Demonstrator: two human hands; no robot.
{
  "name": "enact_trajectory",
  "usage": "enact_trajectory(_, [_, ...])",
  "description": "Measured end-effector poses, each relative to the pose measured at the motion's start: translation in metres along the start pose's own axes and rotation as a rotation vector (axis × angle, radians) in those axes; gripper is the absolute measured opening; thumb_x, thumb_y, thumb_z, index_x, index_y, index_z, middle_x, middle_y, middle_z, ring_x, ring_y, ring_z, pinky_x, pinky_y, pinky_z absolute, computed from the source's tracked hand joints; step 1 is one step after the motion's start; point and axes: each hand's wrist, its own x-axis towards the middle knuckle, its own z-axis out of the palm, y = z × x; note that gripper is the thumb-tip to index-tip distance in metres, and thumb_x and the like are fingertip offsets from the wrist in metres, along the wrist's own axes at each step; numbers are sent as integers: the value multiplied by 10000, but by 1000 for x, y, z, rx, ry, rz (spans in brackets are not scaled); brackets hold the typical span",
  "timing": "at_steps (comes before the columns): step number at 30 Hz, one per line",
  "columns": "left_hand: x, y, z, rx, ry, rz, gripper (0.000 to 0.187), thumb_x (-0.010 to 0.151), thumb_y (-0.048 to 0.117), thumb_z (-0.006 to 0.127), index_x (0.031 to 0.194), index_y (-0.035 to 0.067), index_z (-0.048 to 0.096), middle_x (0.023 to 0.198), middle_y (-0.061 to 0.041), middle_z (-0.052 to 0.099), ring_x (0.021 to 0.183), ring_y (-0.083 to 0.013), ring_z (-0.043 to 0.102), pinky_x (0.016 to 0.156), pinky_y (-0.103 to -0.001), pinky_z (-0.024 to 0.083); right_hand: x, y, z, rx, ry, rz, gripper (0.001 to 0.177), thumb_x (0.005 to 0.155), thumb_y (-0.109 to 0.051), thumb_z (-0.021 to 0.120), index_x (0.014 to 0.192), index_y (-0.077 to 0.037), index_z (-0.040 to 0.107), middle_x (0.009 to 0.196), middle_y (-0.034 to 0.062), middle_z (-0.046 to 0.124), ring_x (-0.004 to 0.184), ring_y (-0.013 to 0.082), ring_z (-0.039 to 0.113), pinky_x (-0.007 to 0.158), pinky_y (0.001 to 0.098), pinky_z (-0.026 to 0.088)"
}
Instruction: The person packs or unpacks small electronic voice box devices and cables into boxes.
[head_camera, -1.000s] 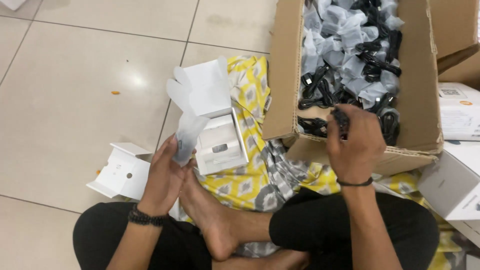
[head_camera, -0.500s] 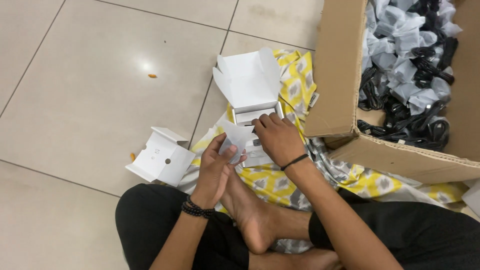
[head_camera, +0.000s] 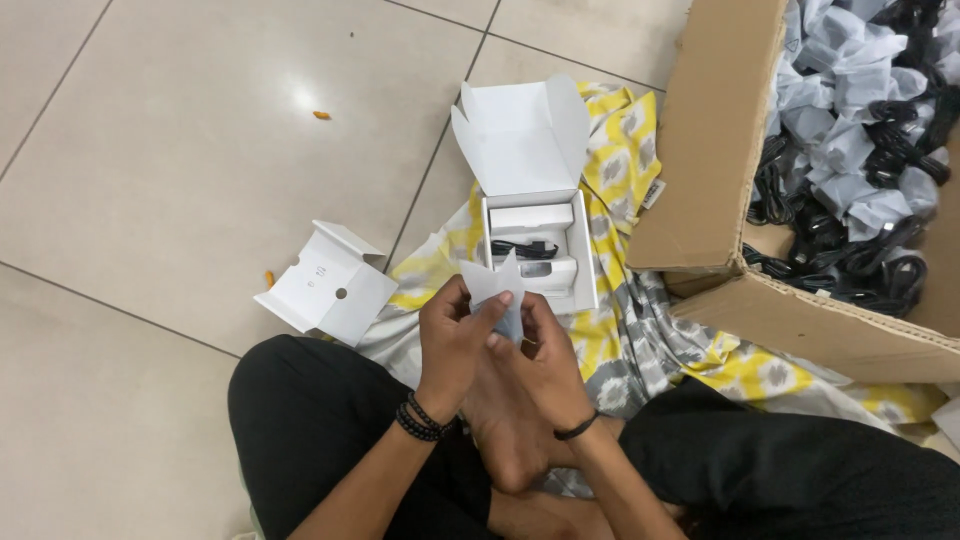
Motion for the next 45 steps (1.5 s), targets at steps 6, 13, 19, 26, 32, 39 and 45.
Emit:
enact_trajectory(6, [13,1,-16,92,52,-36,190,939,160,741,941,-29,722,834,-48,730,704,-73,632,617,-229,510,-3,13,-12,238,-174,126,303,979,-80,675,1261,-6,595,1110,26,673,997,86,606,856,259,532])
enact_trajectory(13, [26,-10,-32,-23,-154,-347,193,969,183,718,928,-6,720,820,-27,700,707,-68,611,620,-222,483,-5,27,-23,247,-209,62,587,947,-21,762,1455,-90,476,1057,43,666,1006,103,622,874,261,536])
enact_trajectory(19, [30,-9,-23,168,-160,-103,153,921,155,697,971,10,698,862,-17,718,794,-71,653,725,-223,522,7,-5,-26,184,-204,84,509,897,-38,731,1372,-17,549,1124,51,702,1045,99,649,909,266,556])
enact_trajectory(26, [38,19,8,918,-28,459,227,870,131,721,1081,49,712,1183,-139,642,1094,-307,575,945,-412,475,55,4,-57,214,73,350,317,954,-178,682,1170,52,649,999,126,741,867,180,740,803,296,620])
enact_trajectory(32, [82,13,27,1488,-113,562,257,786,101,698,1033,138,756,1543,-160,390,1433,-377,317,1105,-558,339,102,18,-63,103,111,556,335,987,-258,647,1022,74,632,900,200,751,763,228,752,697,308,644])
enact_trajectory(39, [94,-22,21,1444,-47,480,359,800,72,676,1143,158,741,1587,-122,371,1410,-336,403,1079,-526,402,131,24,-56,-51,135,576,317,1002,-215,643,1007,102,623,890,215,729,708,256,758,644,325,658])
enact_trajectory(45, [91,-17,16,1338,-80,430,408,803,35,677,1189,149,741,1590,-119,364,1371,-327,464,1020,-510,455,141,34,-54,27,180,625,302,1020,-219,578,1072,78,588,938,213,711,730,279,759,652,363,665])
